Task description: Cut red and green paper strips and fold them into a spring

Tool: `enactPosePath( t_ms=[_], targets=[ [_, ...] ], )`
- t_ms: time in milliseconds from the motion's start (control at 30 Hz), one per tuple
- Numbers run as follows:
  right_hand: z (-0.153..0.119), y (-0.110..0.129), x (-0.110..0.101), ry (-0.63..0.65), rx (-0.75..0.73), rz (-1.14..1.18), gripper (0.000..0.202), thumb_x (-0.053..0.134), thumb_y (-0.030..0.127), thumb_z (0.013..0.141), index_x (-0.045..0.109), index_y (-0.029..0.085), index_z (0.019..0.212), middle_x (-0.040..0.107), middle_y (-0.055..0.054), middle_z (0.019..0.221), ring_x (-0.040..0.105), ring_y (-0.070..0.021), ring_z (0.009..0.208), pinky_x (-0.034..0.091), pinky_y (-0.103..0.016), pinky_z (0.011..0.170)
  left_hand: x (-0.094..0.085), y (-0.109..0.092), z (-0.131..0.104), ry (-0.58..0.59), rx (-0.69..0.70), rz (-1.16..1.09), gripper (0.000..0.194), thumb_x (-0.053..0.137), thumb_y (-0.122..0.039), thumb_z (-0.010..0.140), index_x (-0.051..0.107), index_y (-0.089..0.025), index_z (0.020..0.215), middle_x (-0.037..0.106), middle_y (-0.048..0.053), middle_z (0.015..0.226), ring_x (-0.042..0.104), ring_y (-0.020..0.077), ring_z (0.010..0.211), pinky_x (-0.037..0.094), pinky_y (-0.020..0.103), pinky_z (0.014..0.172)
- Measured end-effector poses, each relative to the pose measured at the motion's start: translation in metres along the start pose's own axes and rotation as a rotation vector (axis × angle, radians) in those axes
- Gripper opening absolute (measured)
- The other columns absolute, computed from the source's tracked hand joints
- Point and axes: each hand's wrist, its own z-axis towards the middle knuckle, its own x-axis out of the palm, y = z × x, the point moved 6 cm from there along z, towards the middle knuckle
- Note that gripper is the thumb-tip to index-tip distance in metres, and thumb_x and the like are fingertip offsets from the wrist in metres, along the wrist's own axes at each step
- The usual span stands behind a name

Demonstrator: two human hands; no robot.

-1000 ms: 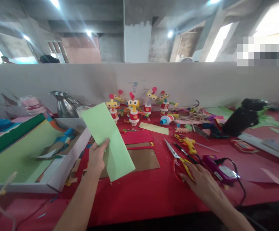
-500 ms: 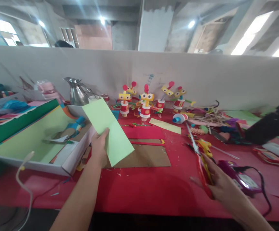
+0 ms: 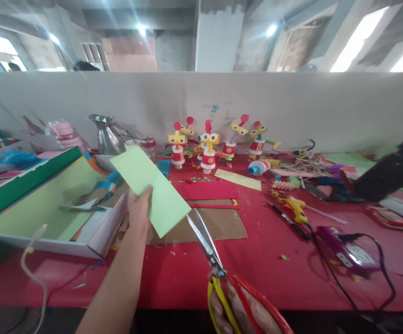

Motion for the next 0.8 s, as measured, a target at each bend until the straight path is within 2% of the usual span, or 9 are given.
enactPosePath(
  t_ms=[100,267,367,567,700,800],
  targets=[
    [0.005,0.0,0.004,0.04,-0.001,0.168,0.056,0.051,0.066,0.077,0.05,0.019,0.108,0.05,-0.003,0.078,0.04,-0.009,0.057,0.036,-0.021,0.051,0.0,0.0,-0.001,-0.015,-0.016,-0.012,0.04,0.073,-0.025,0.065,0.064,-0.017,0.104,0.069,0.01,0.104,0.067,0.0215,0.088,0.054,0.035,0.08],
    [0.007,0.003,0.009,0.092,-0.001,0.274,0.049,0.052,0.059,0.08,0.049,0.019,0.108,0.049,-0.004,0.081,0.041,-0.0089,0.058,0.031,-0.019,0.047,-0.001,-0.001,-0.001,-0.008,-0.012,-0.023,0.042,0.074,-0.026,0.065,0.064,-0.019,0.105,0.069,0.009,0.105,0.068,0.0207,0.086,0.054,0.037,0.081],
    [0.01,0.004,0.011,0.109,-0.025,0.29,0.049,0.05,0.061,0.08,0.049,0.019,0.107,0.049,-0.005,0.085,0.042,-0.0085,0.06,0.027,-0.018,0.045,-0.002,0.001,0.0,-0.014,-0.048,0.003,0.041,0.075,-0.028,0.064,0.065,-0.019,0.103,0.07,0.008,0.104,0.068,0.0206,0.081,0.055,0.037,0.078],
    [0.023,0.013,0.022,0.227,-0.064,0.274,0.064,0.037,0.071,0.079,0.055,0.013,0.099,0.05,-0.003,0.071,0.036,-0.0054,0.047,0.02,-0.018,0.04,0.013,-0.001,-0.009,0.102,-0.153,-0.05,0.037,0.076,-0.029,0.064,0.067,-0.015,0.098,0.072,0.009,0.091,0.069,0.0208,0.074,0.056,0.035,0.075],
    [0.029,0.02,0.027,0.159,-0.112,0.344,0.069,0.043,0.075,0.073,0.047,0.022,0.118,0.055,-0.005,0.089,0.04,-0.0074,0.052,0.021,-0.018,0.04,0.018,-0.004,-0.014,0.117,-0.183,-0.05,0.037,0.076,-0.029,0.064,0.067,-0.013,0.097,0.073,0.008,0.083,0.069,0.0206,0.071,0.056,0.035,0.074],
    [0.028,0.015,0.026,0.129,-0.091,0.396,0.071,0.04,0.077,0.073,0.047,0.024,0.119,0.055,-0.005,0.09,0.038,-0.0065,0.051,0.021,-0.018,0.04,0.016,-0.007,-0.012,0.102,-0.139,-0.034,0.041,0.076,-0.029,0.064,0.067,-0.013,0.1,0.073,0.009,0.086,0.069,0.0202,0.075,0.056,0.033,0.075]
  ],
)
